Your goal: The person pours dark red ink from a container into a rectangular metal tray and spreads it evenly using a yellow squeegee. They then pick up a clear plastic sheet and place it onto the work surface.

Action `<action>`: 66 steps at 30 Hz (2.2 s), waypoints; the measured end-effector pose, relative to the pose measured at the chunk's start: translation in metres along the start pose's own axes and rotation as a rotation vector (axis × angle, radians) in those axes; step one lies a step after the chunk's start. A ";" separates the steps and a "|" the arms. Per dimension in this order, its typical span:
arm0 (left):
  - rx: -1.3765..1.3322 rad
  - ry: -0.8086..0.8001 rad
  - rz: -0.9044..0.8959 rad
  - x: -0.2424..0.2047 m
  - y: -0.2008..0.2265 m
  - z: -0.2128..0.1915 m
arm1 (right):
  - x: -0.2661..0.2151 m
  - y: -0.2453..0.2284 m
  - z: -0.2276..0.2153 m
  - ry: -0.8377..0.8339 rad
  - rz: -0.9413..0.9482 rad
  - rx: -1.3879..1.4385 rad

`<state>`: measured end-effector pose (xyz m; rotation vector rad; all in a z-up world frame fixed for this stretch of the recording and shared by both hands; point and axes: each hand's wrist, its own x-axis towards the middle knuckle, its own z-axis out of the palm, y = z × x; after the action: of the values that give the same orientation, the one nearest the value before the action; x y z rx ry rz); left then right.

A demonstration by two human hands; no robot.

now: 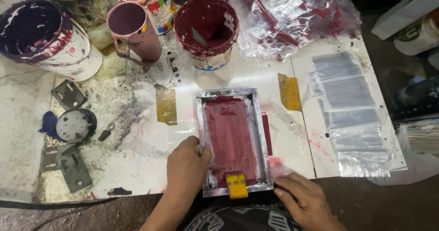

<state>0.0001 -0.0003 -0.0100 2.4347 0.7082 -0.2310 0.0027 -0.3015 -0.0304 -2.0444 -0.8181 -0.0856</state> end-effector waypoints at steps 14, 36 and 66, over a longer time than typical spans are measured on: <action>-0.003 -0.015 -0.017 0.001 -0.001 0.002 | -0.002 0.002 0.001 0.009 -0.012 0.003; -0.005 -0.045 -0.028 0.001 0.003 -0.001 | -0.001 0.004 0.003 0.011 -0.021 -0.001; -0.683 0.277 0.117 0.111 0.052 -0.075 | 0.247 -0.004 0.017 0.149 0.443 0.299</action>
<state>0.1223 0.0557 0.0413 1.8496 0.6258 0.3511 0.1885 -0.1587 0.0508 -1.8612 -0.2548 0.1251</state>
